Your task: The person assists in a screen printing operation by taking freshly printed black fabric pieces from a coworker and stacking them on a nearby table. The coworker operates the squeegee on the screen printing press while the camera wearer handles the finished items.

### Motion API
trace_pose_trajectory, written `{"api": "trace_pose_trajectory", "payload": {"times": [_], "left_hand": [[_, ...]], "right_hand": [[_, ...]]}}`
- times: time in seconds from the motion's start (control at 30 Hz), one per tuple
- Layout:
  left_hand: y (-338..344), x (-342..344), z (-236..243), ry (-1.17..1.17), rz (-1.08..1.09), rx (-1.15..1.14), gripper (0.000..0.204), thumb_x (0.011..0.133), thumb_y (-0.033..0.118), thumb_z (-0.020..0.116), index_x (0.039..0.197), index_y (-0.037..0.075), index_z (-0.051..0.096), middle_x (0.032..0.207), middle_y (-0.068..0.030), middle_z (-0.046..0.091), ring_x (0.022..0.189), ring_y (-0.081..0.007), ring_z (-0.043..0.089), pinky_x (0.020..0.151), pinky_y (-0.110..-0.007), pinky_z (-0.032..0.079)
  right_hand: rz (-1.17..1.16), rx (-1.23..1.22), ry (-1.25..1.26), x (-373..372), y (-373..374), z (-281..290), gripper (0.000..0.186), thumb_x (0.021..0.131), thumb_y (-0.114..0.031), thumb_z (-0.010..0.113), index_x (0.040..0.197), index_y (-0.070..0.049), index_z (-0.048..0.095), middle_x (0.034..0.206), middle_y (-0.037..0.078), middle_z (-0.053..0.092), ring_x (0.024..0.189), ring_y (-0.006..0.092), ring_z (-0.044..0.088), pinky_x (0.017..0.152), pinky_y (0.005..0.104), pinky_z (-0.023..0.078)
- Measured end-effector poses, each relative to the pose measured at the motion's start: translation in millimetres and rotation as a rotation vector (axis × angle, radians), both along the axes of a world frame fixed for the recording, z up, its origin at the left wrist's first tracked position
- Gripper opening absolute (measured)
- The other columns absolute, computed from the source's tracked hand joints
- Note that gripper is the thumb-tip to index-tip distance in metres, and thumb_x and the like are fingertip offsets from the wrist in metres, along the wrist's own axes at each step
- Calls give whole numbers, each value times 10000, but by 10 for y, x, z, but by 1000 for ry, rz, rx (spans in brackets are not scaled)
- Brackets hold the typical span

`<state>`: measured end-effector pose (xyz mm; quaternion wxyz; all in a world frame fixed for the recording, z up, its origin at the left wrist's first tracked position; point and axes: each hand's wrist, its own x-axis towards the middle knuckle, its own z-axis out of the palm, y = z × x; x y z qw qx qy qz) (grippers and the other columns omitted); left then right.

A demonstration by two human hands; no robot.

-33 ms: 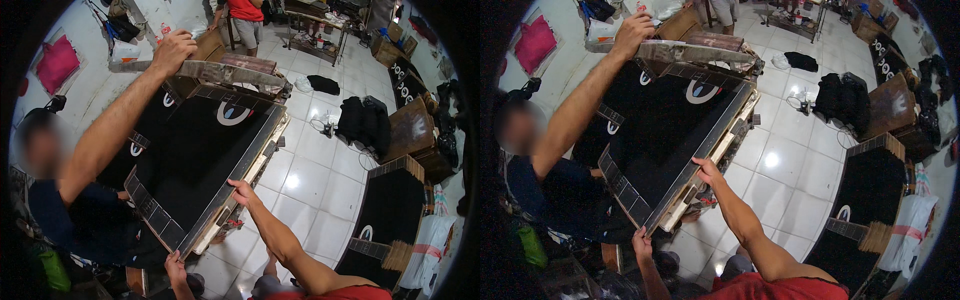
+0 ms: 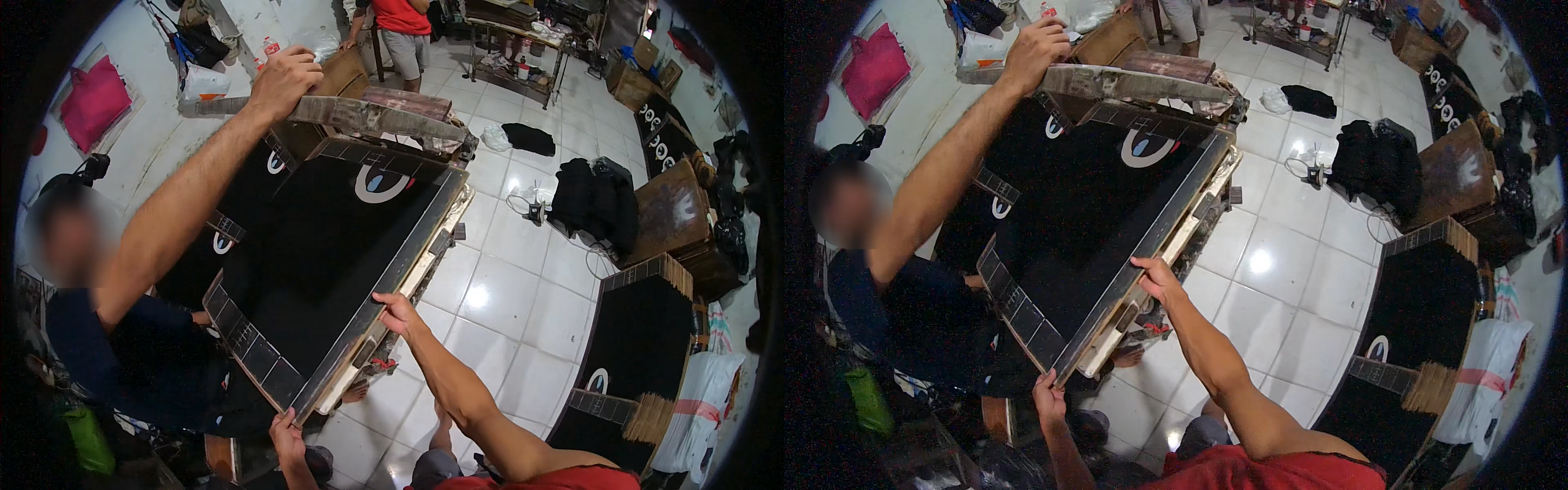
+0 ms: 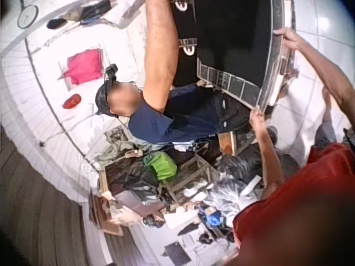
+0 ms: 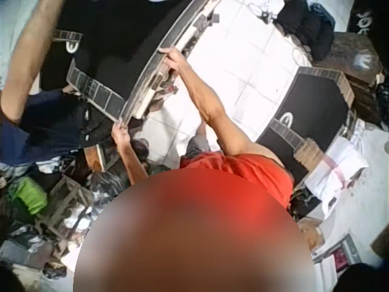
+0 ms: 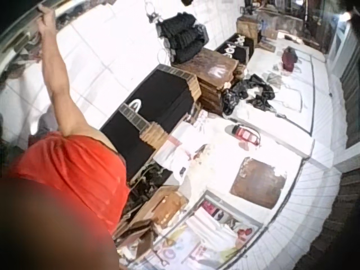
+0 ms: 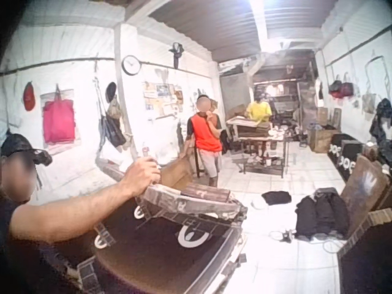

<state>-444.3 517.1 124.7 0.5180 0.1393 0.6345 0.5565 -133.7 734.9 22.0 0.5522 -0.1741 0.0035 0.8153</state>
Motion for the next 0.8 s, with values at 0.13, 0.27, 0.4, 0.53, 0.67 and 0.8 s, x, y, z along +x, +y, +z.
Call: {"api": "trace_pose_trajectory", "payload": {"times": [0.13,0.27,0.4,0.53,0.67,0.8], "left_hand": [[-168,197,239,218,63,-168,296,790,105,677,1034,12,537,976,-95,592,930,-188,558,768,-304,451],[-255,380,486,670,175,-154,551,775,134,700,1221,-18,413,1206,-181,474,1088,-254,481,935,-332,374],[-344,840,656,621,-39,132,517,767,98,698,1196,-37,444,1165,-177,507,1060,-232,507,926,-319,393],[-302,1886,887,637,-352,308,480,767,78,693,1177,-36,470,1117,-148,538,1037,-210,527,910,-307,417],[-128,3175,1337,620,-645,549,445,774,68,681,1167,-11,488,1087,-121,549,1025,-191,532,896,-296,432],[53,4358,1906,799,-848,803,500,743,145,709,1169,-6,495,1081,-123,563,1043,-213,528,917,-327,410]], "right_hand": [[-31,85,-52,428,-471,242,260,753,31,616,1010,44,575,962,133,625,868,266,619,828,433,497],[-130,22,-103,1187,-1622,627,320,699,63,647,1012,38,587,957,132,634,865,252,627,821,417,501],[-243,14,-110,1913,-3088,1025,365,668,94,627,1017,-8,591,913,113,635,822,244,633,799,398,511],[-379,8,-110,2558,-4482,1398,415,649,112,617,1037,-33,597,929,94,640,870,235,628,831,404,494],[-455,48,-52,3039,-5534,1523,439,627,124,623,1036,-37,614,980,115,647,884,261,635,832,409,497],[-553,194,-98,3446,-6299,1572,471,601,125,637,1046,-28,604,973,116,646,874,276,638,815,405,505]]}}
